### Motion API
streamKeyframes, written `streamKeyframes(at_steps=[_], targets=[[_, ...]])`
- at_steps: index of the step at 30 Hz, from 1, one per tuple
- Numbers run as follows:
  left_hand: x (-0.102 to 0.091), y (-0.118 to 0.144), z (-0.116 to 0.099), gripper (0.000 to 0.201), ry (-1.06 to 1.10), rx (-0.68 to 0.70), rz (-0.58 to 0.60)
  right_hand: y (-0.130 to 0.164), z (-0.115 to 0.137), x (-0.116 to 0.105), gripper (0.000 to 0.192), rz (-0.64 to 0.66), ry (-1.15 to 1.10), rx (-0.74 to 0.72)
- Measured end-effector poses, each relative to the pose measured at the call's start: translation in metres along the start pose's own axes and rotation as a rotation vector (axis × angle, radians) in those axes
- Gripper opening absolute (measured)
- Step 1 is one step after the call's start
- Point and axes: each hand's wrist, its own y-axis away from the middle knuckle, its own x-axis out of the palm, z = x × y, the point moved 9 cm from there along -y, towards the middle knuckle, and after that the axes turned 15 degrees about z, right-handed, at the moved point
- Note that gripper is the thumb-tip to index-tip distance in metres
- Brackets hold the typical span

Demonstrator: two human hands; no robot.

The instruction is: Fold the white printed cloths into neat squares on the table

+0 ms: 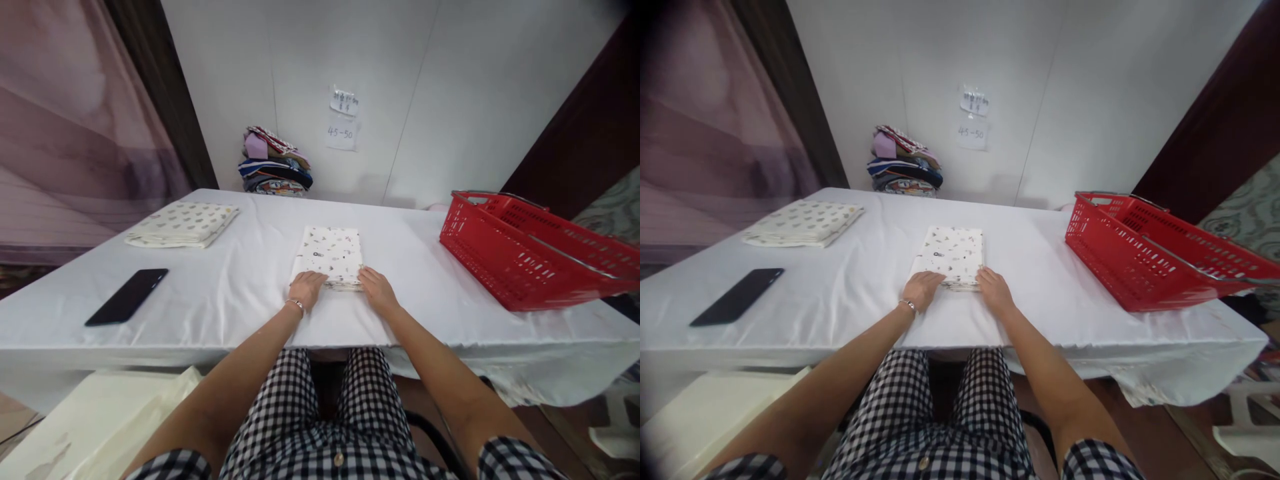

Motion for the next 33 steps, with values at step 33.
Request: streamKeyframes(at_steps=[33], targets=[[-0.013, -0.044, -0.039, 0.032, 0.116, -0.003, 0.149, -0.065, -0.024, 0.038, 0.033, 0.213, -0.254, 0.257]])
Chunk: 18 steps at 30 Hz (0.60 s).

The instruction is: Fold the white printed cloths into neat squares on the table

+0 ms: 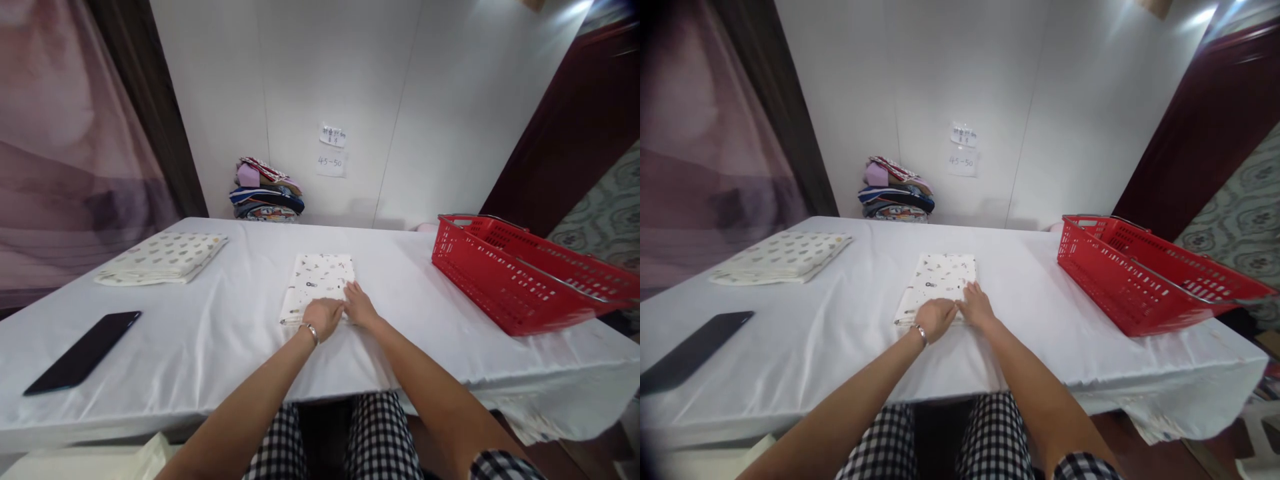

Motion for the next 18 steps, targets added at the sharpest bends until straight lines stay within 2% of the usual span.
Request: streamKeyframes(at_steps=[2, 5, 7, 10, 12, 15, 18], targets=[[-0.006, -0.012, 0.001, 0.030, 0.002, -0.035, -0.032, 0.000, -0.007, 0.005, 0.037, 0.016, -0.135, -0.005], [0.013, -0.025, -0.001, 0.039, -0.024, -0.071, 0.027, 0.000, -0.023, 0.007, 0.038, 0.007, -0.417, 0.015], [0.029, -0.027, -0.002, 0.043, -0.045, -0.074, 0.066, 0.000, -0.042, 0.000, 0.035, -0.079, -0.618, 0.058], [0.041, -0.024, -0.003, 0.046, -0.060, -0.064, 0.054, -0.007, -0.072, -0.017, 0.033, -0.212, -0.792, 0.153], [0.043, -0.024, -0.002, 0.046, -0.061, -0.066, 0.053, -0.022, -0.086, -0.032, 0.032, -0.254, -0.750, 0.211], [0.041, -0.024, -0.002, 0.046, -0.061, -0.059, 0.051, -0.054, -0.098, -0.050, 0.029, -0.251, -0.551, 0.290], [0.039, -0.023, -0.003, 0.045, -0.055, -0.046, 0.041, -0.084, -0.106, -0.053, 0.025, -0.199, -0.447, 0.361]])
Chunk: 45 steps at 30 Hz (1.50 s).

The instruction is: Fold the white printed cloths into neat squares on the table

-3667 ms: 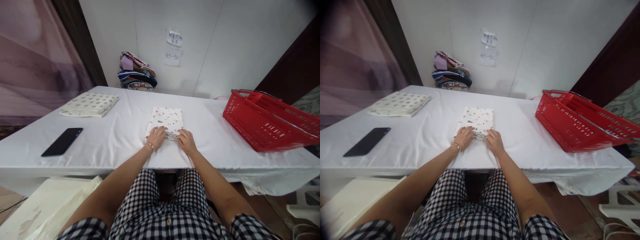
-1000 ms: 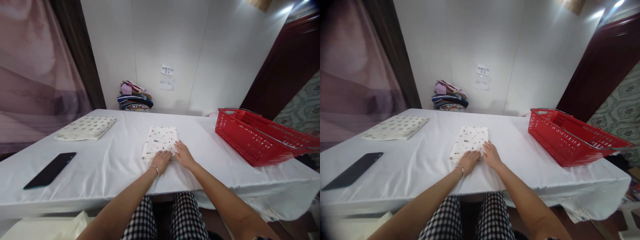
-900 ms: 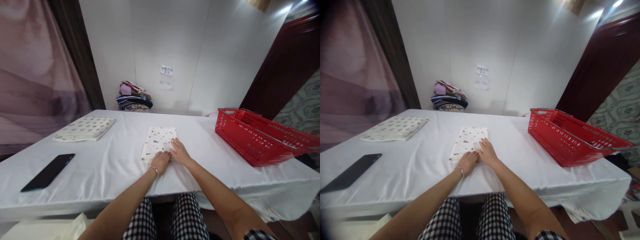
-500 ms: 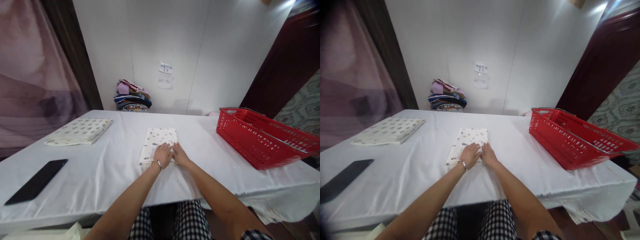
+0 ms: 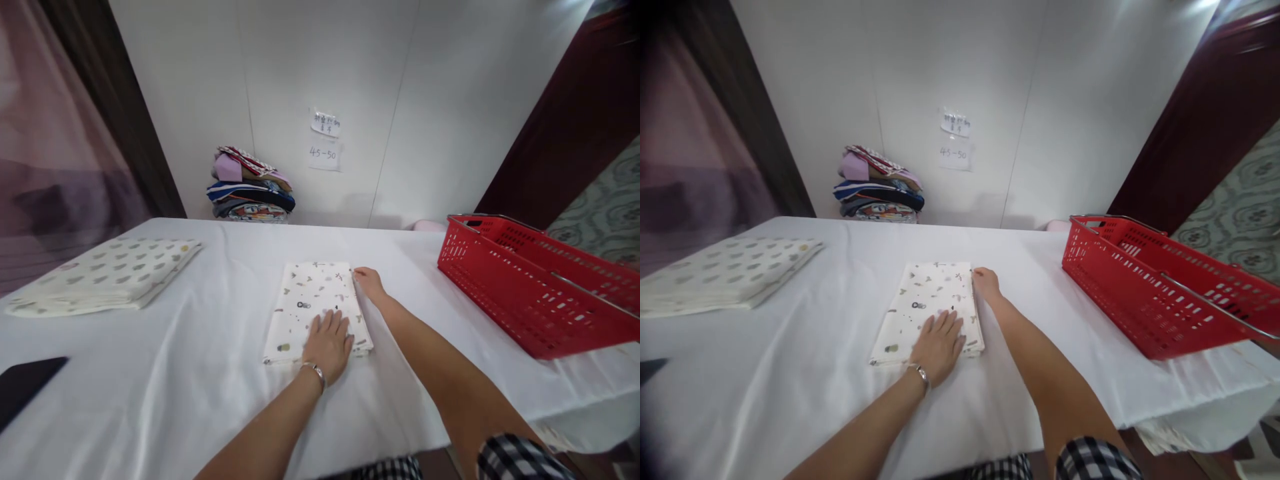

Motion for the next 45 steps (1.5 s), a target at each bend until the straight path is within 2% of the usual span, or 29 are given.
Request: streamKeyframes(at_steps=[5, 11, 20, 30, 34, 40, 45], targets=[[-0.001, 0.002, -0.001, 0.045, 0.024, 0.008, -0.011, -0.029, -0.004, 0.009, 0.023, 0.008, 0.116, 0.111], [-0.002, 0.002, -0.001, 0.045, 0.042, 0.011, 0.002, -0.040, -0.011, 0.016, 0.018, 0.021, 0.181, 0.226], [-0.003, 0.002, -0.001, 0.045, 0.050, 0.017, 0.010, -0.031, 0.000, 0.014, 0.015, -0.060, 0.185, 0.179], [-0.001, 0.001, -0.001, 0.044, 0.056, 0.027, 0.033, -0.038, -0.024, 0.015, 0.022, -0.053, 0.168, 0.264], [-0.001, 0.001, -0.001, 0.044, 0.065, 0.030, 0.034, -0.040, -0.023, 0.014, 0.028, -0.068, 0.148, 0.254], [-0.002, 0.001, -0.001, 0.044, 0.066, 0.034, 0.018, -0.039, -0.018, 0.015, 0.021, -0.083, 0.089, 0.220], [-0.002, 0.001, 0.000, 0.043, 0.079, 0.027, 0.025, -0.043, -0.016, 0.014, 0.025, -0.100, 0.048, 0.198]])
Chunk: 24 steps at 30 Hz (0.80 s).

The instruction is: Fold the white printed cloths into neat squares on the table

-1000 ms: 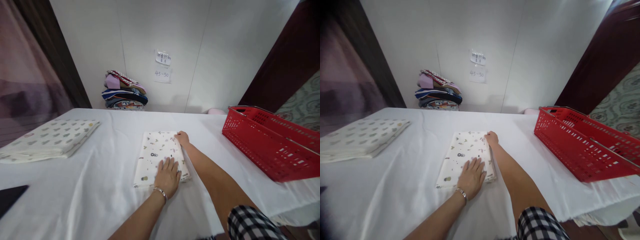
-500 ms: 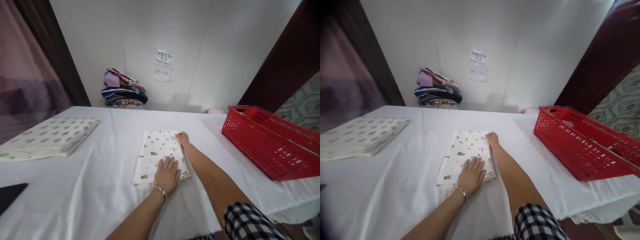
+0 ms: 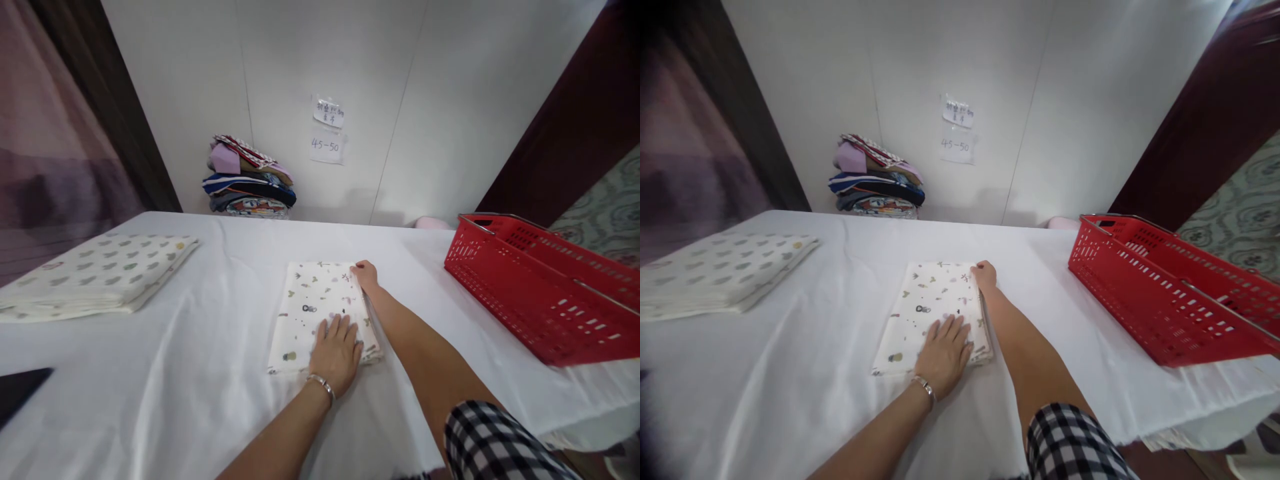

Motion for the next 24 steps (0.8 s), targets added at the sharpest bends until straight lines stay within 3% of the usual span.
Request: streamKeyframes(at_steps=[10, 14, 24], targets=[[-0.001, 0.000, 0.000, 0.042, 0.014, 0.000, -0.003, -0.009, -0.005, 0.006, 0.024, 0.024, 0.000, 0.006], [-0.001, 0.001, -0.001, 0.042, 0.008, 0.010, -0.013, -0.012, -0.001, 0.007, 0.030, 0.042, 0.047, 0.013], [0.000, 0.001, -0.001, 0.042, 0.037, 0.006, -0.004, -0.014, 0.007, 0.004, 0.024, 0.083, 0.189, -0.036]])
